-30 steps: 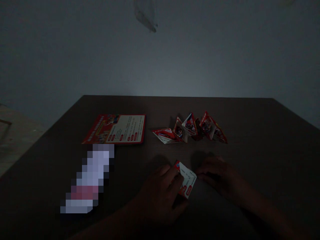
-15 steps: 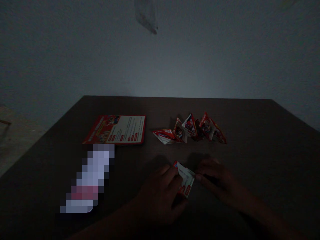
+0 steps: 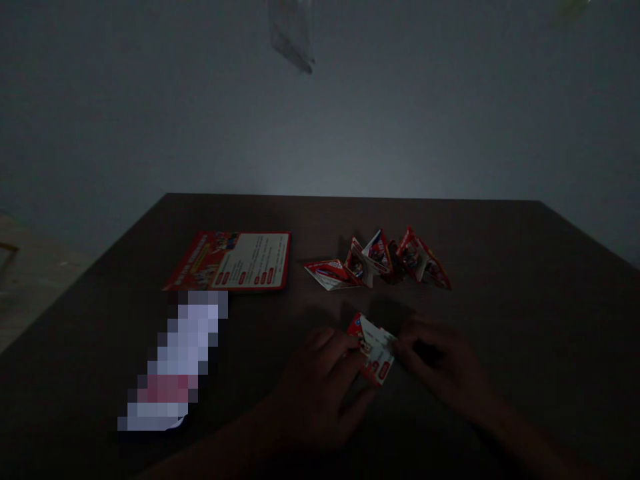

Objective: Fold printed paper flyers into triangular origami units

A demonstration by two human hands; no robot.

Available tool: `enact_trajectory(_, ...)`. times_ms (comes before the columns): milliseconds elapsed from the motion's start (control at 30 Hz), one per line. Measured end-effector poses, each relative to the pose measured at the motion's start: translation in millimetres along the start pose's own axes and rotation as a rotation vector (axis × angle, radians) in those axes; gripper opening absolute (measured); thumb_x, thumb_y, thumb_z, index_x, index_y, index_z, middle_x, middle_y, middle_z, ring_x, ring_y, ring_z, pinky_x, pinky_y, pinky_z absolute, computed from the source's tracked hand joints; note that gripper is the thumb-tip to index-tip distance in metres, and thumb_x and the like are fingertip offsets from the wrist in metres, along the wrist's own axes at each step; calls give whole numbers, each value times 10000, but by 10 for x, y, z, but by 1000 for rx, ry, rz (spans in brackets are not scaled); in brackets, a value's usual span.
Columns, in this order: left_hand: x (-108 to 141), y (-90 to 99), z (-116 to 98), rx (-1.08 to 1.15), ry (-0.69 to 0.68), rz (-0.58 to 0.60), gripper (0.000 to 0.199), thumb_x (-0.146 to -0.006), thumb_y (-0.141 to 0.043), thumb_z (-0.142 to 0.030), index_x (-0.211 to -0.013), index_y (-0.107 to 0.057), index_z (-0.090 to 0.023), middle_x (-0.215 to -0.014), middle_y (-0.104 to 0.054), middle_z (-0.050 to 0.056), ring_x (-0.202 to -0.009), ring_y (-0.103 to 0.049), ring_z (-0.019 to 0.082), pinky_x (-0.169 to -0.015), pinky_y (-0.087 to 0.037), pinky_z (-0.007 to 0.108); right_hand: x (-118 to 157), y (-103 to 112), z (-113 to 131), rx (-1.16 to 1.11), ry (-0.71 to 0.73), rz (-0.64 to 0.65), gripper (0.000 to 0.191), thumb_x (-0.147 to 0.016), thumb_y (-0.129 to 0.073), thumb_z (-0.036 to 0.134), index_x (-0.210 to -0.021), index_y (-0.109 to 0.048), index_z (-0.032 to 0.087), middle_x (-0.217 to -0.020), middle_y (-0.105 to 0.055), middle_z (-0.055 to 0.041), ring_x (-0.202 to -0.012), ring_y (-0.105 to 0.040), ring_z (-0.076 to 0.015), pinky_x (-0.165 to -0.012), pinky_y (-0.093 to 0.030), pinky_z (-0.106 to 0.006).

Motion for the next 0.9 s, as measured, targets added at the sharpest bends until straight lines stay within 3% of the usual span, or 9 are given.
enact_trajectory(300, 37, 70, -21, -19, -49, -169, 320, -832, -554, -185, -1145, -520, -128, -1073, -591, 101, -978, -530, 217, -868, -445, 373, -3, 63, 127, -30, 138, -150, 134, -848, -562, 135, -738, -611, 193, -688, -566, -17, -601, -560, -134, -518, -440, -243)
enact_trajectory(400, 50, 49, -16, -34, -23, -139, 485, -840, -549, -191, -1295, -391, -137, -1163, -571, 117, -1045, -525, 237, -926, -423, 419, 28, 64, 218, 50, 243, -158, 123, -816, -574, 82, -842, -628, 190, -830, -600, -62, -742, -604, -171, -598, -491, -273)
enact_trajectory(533, 55, 26, -22, -52, -89, -140, 601, -852, -533, -189, -1389, -262, -169, -1204, -559, 124, -1067, -526, 254, -904, -435, 443, 60, 23, 353, 100, 480, -132, 221, -756, -587, 24, -925, -618, 162, -979, -626, -109, -909, -610, -223, -738, -525, -354)
enact_trajectory(700, 84, -5, -27, -89, -117, -118, 596, -841, -534, -199, -1387, -295, -181, -1219, -538, 140, -1068, -526, 273, -892, -449, 453, 84, -46, 442, 146, 648, -91, 261, -730, -627, 47, -976, -602, 130, -1029, -652, -133, -976, -608, -243, -814, -519, -389)
enact_trajectory(900, 103, 5, -11, -1, -64, -141, 573, -779, -517, -123, -1327, -352, -132, -1220, -533, 136, -1112, -497, 249, -970, -408, 421, 79, -29, 445, 169, 650, -33, 262, -759, -639, 120, -1017, -605, 141, -1057, -668, -129, -1021, -612, -248, -888, -491, -416)
Point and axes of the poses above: each hand's wrist, its own x-axis away from the middle knuckle, its own y-axis out of the back of the hand, z = x × y, the point moved 3 cm from there along -x, towards the middle knuckle
